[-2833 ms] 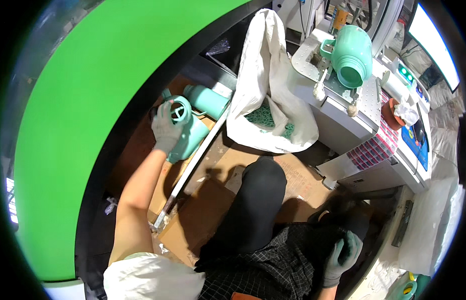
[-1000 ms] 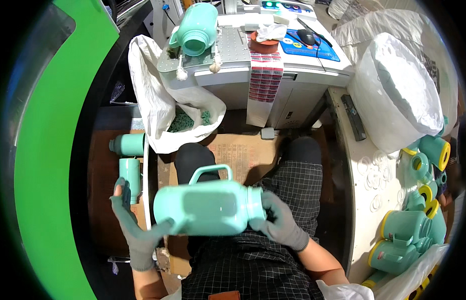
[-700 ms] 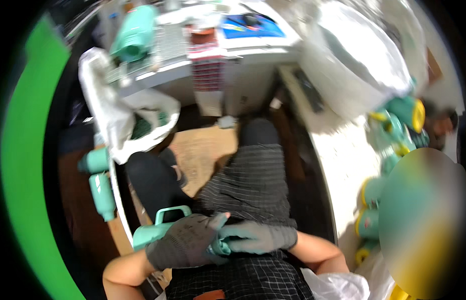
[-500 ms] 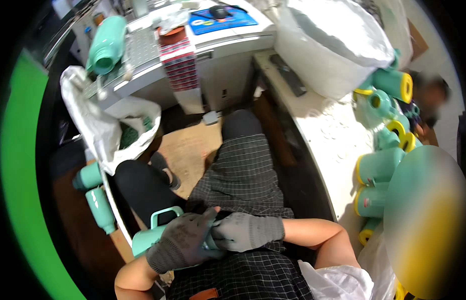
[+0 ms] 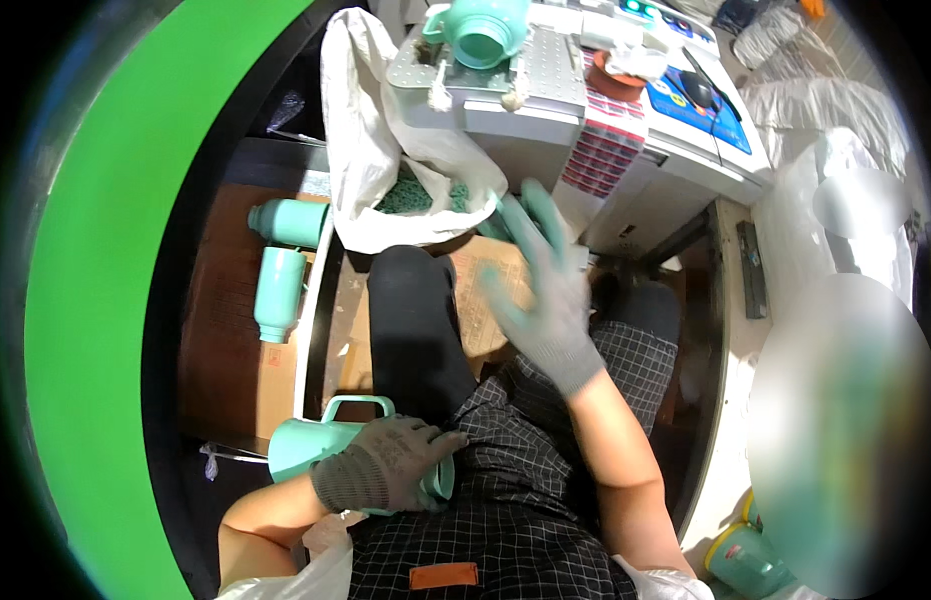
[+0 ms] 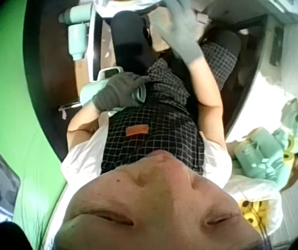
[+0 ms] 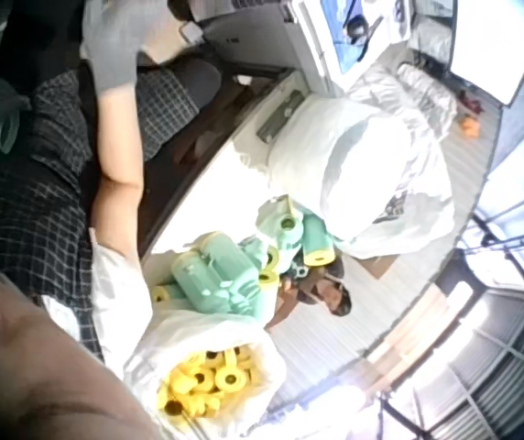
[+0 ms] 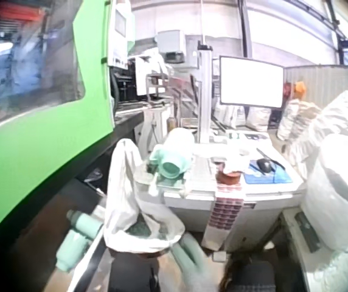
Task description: The person sits on the floor and repeatedly assembles teal plastic containers by picking up a body, inserting a small green part, and screwing on a yellow lid. The person handles the items one at a time and places the finished containers on a nearby table.
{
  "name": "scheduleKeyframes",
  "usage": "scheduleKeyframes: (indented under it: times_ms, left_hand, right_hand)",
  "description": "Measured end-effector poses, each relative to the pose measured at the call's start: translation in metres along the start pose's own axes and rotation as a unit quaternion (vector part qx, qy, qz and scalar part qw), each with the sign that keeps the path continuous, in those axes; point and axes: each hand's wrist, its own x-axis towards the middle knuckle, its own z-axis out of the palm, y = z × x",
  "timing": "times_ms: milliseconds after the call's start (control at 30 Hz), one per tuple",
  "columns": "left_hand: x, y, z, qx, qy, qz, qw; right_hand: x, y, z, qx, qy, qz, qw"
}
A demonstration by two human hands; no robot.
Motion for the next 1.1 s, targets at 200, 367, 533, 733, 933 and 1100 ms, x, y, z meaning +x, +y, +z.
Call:
scheduleKeyframes:
  times_ms: [200,367,533,733,933,1100]
  left_hand:
    - [-0.012,-0.021,-0.031,-0.059,0.123,0.054,0.989]
    - [-0.034,-0.010,-0.090,-0.093,0.528,0.102,0.838]
    - [0.053,0.021,-0.103,-0.104,0.469,0.333,0.811]
    - [0.134,0.046,-0.033,-0.089,0.286,0.355,0.886]
    - [0.141,0.067,-0.035,-0.001,0.328,0.325,0.887]
    - [0.135,0.056,-0.033,0.038,0.357,0.286,0.888]
  right_hand:
    - [-0.006,0.046,0.035,0.069,0.079,0.099,0.990]
    - [-0.100,0.032,-0.047,0.028,0.082,0.104,0.991]
    - [-0.227,0.044,-0.150,-0.064,0.230,0.328,0.914]
    - [-0.313,0.050,-0.255,-0.205,0.402,0.451,0.770]
    - [-0.332,0.101,-0.333,-0.490,0.318,0.510,0.631]
    - [-0.384,0.138,-0.375,-0.498,0.156,0.538,0.663]
